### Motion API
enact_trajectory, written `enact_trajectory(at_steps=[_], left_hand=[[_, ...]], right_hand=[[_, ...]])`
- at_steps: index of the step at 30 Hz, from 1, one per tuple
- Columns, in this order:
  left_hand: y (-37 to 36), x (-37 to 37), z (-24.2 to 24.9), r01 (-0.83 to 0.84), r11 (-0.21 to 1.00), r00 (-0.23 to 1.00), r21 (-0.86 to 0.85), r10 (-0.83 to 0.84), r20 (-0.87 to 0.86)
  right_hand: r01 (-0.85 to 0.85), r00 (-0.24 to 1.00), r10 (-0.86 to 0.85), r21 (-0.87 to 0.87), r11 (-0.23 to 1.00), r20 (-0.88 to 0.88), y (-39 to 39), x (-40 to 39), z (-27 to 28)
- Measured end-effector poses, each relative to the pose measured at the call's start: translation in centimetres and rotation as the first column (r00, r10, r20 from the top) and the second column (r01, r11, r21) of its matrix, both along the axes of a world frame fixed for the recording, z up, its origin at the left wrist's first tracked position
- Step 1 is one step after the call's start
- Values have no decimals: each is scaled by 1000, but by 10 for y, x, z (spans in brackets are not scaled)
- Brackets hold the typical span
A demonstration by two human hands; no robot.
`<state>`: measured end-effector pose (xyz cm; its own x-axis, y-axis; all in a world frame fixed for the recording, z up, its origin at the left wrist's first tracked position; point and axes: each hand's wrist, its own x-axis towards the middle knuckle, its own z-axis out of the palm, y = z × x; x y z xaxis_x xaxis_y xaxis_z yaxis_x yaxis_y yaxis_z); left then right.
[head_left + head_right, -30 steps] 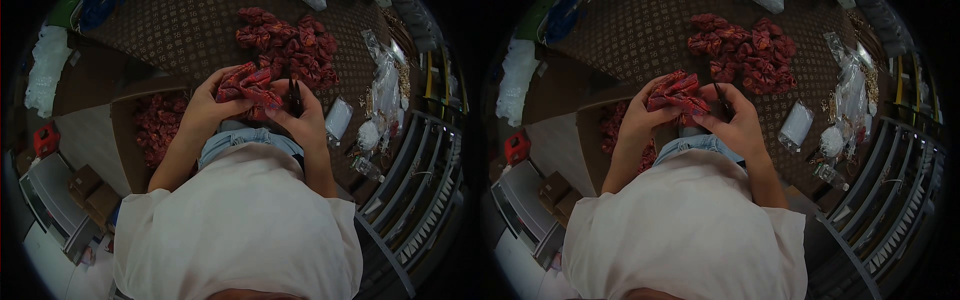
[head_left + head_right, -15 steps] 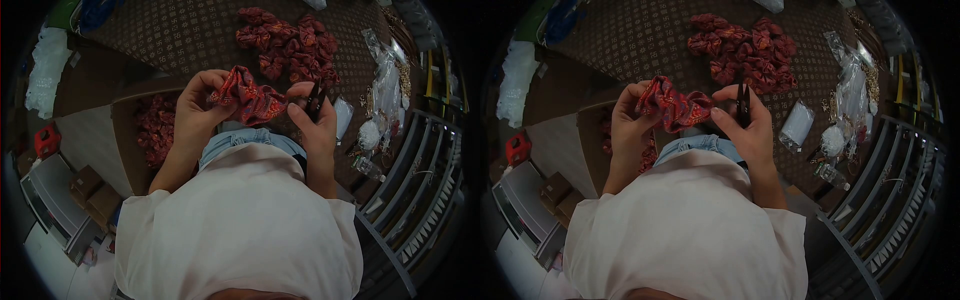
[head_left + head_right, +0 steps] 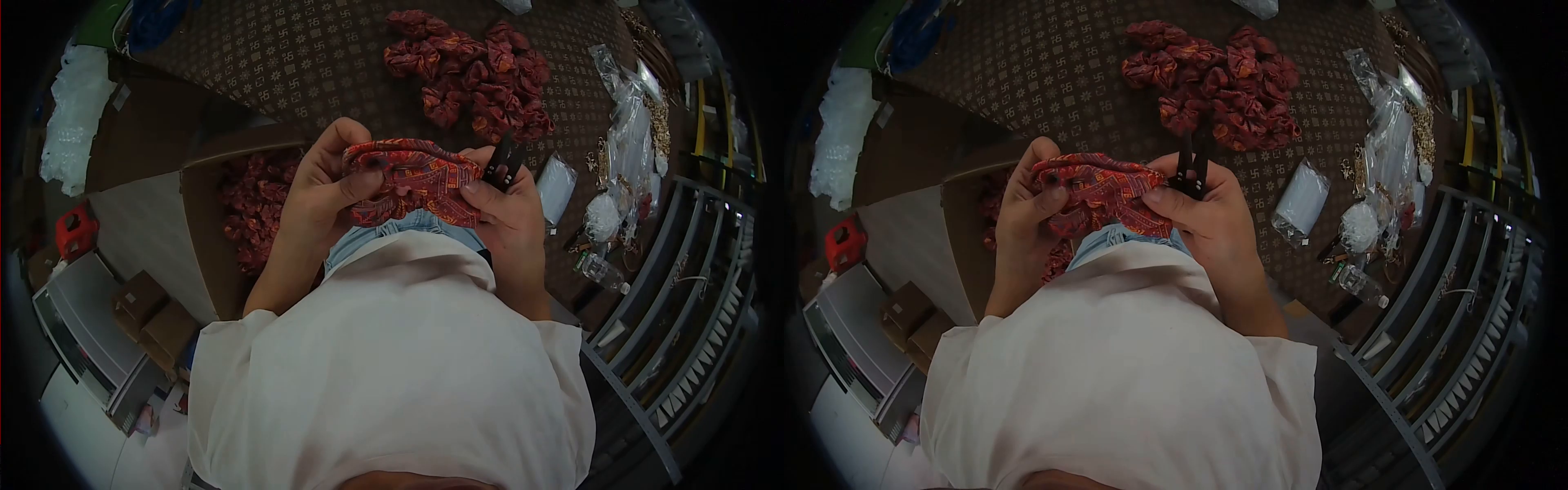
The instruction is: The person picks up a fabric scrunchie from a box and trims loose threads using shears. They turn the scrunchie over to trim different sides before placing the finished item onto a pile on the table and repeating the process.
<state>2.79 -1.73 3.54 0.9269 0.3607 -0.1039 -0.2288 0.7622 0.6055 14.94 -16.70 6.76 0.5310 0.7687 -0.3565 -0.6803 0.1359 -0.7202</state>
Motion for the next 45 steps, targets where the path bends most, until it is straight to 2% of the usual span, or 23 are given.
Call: enact_trajectory(at_steps=[2,4,5,8,10,11,14,17,18,19,20,22,23,25,26,28,29,31,32,34,37,41,45], left_hand=[[0,-2,4,-4,1000,999,20,5,-46],[-1,-6,6,2,998,997,71,3,-71],[-1,-6,7,0,997,997,71,5,-71],[-1,-4,15,6,996,995,88,3,-101],[0,-1,23,51,998,990,44,-45,-135],[0,-1,24,50,998,990,43,-44,-137],[-2,0,23,24,999,997,-23,-26,-79],[-9,1,13,-108,987,994,117,109,-7],[-9,1,10,-143,889,989,436,148,24],[-9,1,7,-169,689,983,704,174,66],[-11,2,4,-171,689,982,704,176,66],[-15,5,-1,-162,509,968,845,248,36],[-14,4,-1,-164,510,967,845,251,36],[-10,2,1,-127,802,980,584,193,-53],[-8,1,6,-128,803,979,583,194,-53],[-4,-1,17,-47,814,971,579,173,-164],[-4,-1,16,-50,814,971,578,176,-164],[-3,-1,12,-55,910,986,412,114,-120],[-4,0,14,-53,910,987,411,112,-120],[-6,1,19,-24,916,989,400,81,-126],[-3,-2,20,54,840,992,540,14,-122],[-1,-6,26,99,841,988,532,-22,-150],[-2,-3,28,46,840,991,541,30,-131]], right_hand=[[0,999,2,46,999,-39,-1,-1,-4],[-14,989,-5,123,992,150,-1,-2,-8],[-16,989,-3,124,992,151,-1,-2,-6],[5,995,-12,70,998,101,-3,2,-3],[2,996,1,38,999,-85,-6,7,-7],[1,996,2,38,999,-86,-4,7,-6],[135,967,-148,-78,988,-207,1,8,-4],[52,952,-22,91,995,-305,1,13,-9],[75,946,-48,71,995,-322,2,12,-9],[98,938,-75,51,994,-339,2,12,-9],[95,938,-72,51,994,-339,2,12,-9],[94,900,-60,58,994,-431,1,11,-10],[92,901,-59,57,994,-431,0,11,-14],[89,959,-58,102,991,-277,-4,10,-24],[88,959,-57,101,991,-277,-3,10,-22],[226,969,-210,-120,967,130,2,11,-12],[223,970,-207,-121,967,130,2,11,-9],[409,767,-277,-108,906,579,1,9,-4],[410,766,-278,-109,905,579,1,11,-1],[227,550,-120,-9,974,827,-2,14,4],[93,517,19,-78,993,856,2,11,14],[-91,516,139,-107,990,846,7,9,14],[-118,700,140,-79,990,701,4,4,8]])
